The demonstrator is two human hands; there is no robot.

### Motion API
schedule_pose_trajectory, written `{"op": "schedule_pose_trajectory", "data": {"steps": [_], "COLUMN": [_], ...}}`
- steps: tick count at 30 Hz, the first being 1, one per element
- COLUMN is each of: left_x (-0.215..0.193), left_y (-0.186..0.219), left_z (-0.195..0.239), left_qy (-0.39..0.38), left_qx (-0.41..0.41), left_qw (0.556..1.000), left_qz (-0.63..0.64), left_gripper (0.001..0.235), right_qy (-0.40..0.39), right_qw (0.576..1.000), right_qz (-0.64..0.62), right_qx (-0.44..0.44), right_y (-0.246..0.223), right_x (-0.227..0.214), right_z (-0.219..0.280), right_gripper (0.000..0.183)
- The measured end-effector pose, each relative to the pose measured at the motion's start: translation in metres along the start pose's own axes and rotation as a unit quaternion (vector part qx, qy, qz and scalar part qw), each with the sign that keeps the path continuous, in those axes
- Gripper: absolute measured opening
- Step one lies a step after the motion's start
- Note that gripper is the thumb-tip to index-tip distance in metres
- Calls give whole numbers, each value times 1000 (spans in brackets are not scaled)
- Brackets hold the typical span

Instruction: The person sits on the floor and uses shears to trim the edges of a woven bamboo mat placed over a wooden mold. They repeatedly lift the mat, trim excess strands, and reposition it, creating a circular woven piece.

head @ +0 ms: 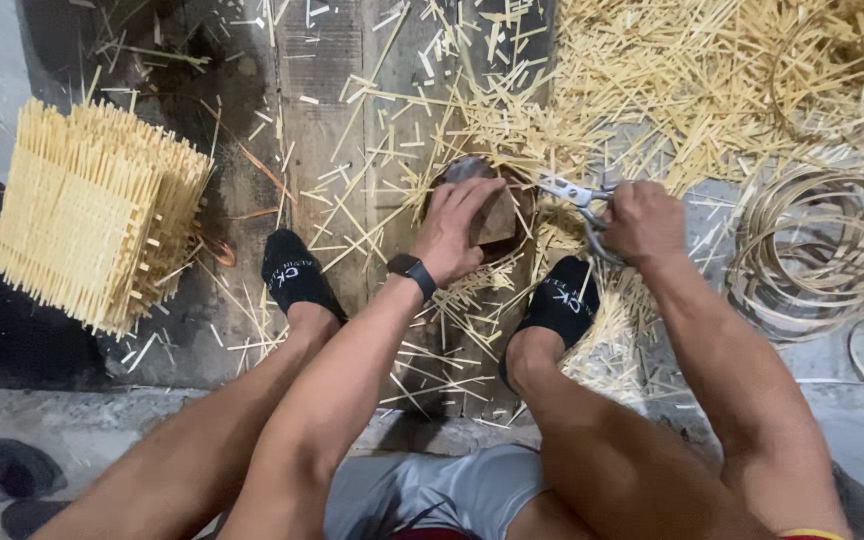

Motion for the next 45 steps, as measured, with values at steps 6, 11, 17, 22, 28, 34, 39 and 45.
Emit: {"op": "schedule_pose_trajectory", "data": {"steps": [6,11,17,22,28,34,39,45], "left_x": [-4,-8,2,0,-7,-1,-14,-1], "left_y": [2,2,-10,-8,-8,1,7,-8], "left_z": [-9,-2,17,9,9,-1,8,10], "left_qy": [-42,8,193,129,149,64,145,161], "left_qx": [38,-10,-166,-50,-72,-30,-69,-133], "left_qw": [998,997,967,989,986,997,987,977], "left_qz": [20,-74,-10,-43,-7,-21,-27,41], "left_gripper": [97,95,110,104,105,99,110,92], "right_qy": [167,5,175,130,132,197,93,204], "right_qw": [982,1000,978,987,988,975,993,970], "right_qz": [44,2,44,62,35,31,-7,77], "right_qx": [-76,-16,-102,-71,-72,-92,-66,-104], "right_y": [-36,-23,-19,-26,-6,-34,-13,-35], "right_x": [-45,-18,-37,-19,-31,-43,-28,-56], "right_z": [6,-4,-2,-18,-7,-5,0,2], "right_gripper": [55,48,59,39,37,45,29,57]}}
Point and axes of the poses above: each hand's wrist, its own z-axis away from the middle knuckle, its own x-axis out of the palm, y = z × x, the point moved 9 cm from there along -z, towards the middle knuckle
